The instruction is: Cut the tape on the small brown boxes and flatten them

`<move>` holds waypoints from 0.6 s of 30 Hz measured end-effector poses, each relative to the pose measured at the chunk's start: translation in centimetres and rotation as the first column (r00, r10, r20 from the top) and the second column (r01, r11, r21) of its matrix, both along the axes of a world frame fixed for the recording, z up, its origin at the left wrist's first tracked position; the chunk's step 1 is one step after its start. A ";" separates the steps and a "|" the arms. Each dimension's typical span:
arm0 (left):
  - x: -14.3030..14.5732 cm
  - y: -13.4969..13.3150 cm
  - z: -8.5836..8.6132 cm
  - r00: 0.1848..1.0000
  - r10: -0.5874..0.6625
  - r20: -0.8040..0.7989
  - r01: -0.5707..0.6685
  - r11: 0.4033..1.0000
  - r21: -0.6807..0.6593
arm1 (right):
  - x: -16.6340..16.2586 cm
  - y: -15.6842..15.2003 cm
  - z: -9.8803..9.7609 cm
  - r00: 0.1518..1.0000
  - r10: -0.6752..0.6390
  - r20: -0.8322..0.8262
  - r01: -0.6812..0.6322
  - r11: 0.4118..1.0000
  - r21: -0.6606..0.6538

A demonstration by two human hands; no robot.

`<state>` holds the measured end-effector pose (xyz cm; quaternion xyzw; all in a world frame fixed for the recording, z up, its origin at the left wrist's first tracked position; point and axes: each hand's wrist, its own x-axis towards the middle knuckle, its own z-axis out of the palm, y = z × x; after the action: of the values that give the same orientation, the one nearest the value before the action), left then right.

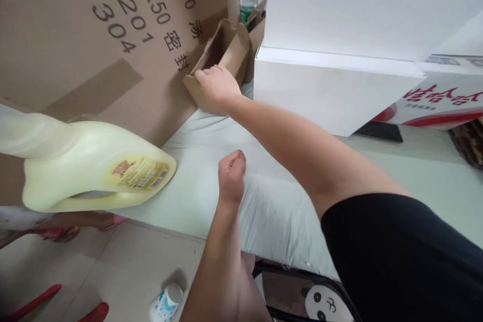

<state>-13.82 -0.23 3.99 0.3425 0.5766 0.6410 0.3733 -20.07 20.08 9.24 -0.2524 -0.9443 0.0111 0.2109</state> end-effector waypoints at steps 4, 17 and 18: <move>0.1 -1.0 0.9 0.959 0.268 -0.095 -0.238 0.939 0.249 | 4.3 -4.3 -0.4 0.999 0.045 0.014 -0.046 0.991 0.128; 3.4 -2.0 3.3 0.834 0.536 -0.133 -0.356 0.706 0.612 | 27.7 -15.8 -1.6 0.983 0.133 -0.125 -0.062 0.888 0.456; 3.6 -1.7 2.9 0.864 0.472 -0.176 -0.310 0.773 0.553 | 29.1 -16.5 -1.7 0.981 0.133 -0.139 -0.056 0.889 0.454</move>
<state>-10.22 -1.96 6.93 0.3939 0.4966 0.7727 0.0331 8.98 3.58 7.51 -0.1487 -0.9116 -0.1753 0.3407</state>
